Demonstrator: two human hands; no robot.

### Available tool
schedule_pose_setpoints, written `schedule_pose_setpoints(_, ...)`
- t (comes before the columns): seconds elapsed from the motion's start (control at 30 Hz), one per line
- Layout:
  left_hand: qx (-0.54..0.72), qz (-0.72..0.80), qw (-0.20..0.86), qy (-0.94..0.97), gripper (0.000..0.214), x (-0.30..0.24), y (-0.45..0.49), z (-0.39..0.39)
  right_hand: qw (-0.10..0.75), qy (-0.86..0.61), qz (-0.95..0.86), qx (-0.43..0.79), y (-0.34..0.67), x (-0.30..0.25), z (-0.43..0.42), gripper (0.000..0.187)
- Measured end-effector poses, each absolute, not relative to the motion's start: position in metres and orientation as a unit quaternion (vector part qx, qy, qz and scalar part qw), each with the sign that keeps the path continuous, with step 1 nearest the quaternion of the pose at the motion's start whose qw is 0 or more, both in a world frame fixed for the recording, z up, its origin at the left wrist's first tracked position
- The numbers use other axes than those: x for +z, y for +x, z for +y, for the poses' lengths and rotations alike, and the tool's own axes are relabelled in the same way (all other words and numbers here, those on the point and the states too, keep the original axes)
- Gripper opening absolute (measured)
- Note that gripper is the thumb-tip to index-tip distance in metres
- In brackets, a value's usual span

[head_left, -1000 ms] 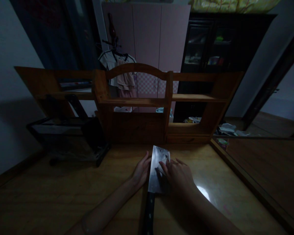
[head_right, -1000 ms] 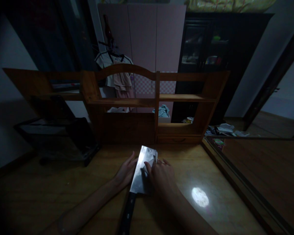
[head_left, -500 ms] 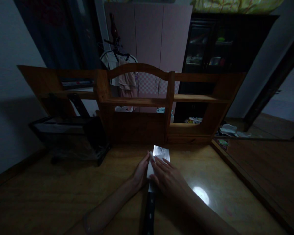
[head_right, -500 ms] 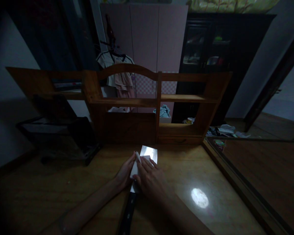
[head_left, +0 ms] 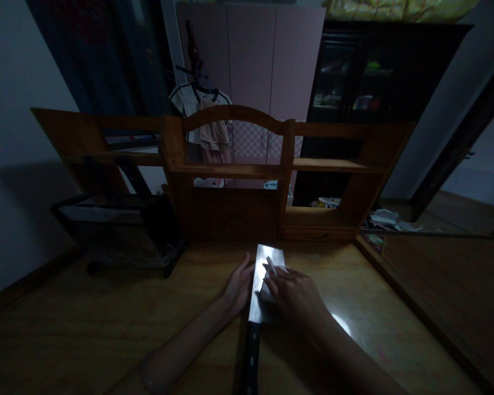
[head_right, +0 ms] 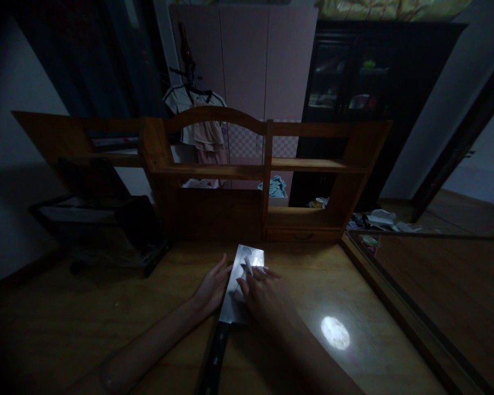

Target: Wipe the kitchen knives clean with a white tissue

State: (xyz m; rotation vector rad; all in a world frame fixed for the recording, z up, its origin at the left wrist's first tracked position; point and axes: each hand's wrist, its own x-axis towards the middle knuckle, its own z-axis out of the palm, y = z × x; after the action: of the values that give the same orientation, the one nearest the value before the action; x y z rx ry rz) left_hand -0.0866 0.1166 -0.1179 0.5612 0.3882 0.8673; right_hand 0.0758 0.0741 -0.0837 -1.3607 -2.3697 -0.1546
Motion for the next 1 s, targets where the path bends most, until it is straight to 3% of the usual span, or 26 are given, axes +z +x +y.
schedule_pose_setpoints(0.23,0.447,0.212,0.842,0.217,0.053,-0.117,-0.091,0.118,0.135,-0.601,-0.781,-0.101,0.085,-0.088,0.078,0.045)
schedule_pose_setpoints(0.33,0.463,0.216,0.834,0.21,0.045,-0.119,-0.09,0.119,0.161,-0.617,-0.763,-0.109,0.089,-0.091,0.081,0.038)
schedule_pose_setpoints(0.47,0.487,0.219,0.818,0.214,0.043,-0.12,-0.088,0.118,0.268,-0.552,-0.781,-0.118,0.089,-0.09,0.082,0.035)
schedule_pose_setpoints(0.57,0.494,0.216,0.814,0.218,0.045,-0.124,-0.088,0.118,0.298,-0.471,-0.826,-0.081,0.083,-0.088,0.077,0.038)
schedule_pose_setpoints(0.73,0.498,0.234,0.81,0.201,0.047,-0.129,-0.091,0.119,0.247,-0.341,-0.907,-0.005,0.069,-0.087,0.066,0.049)
schedule_pose_setpoints(1.0,0.453,0.202,0.847,0.192,0.065,-0.116,-0.095,0.118,0.205,-0.343,-0.917,-0.003,0.072,-0.087,0.069,0.053)
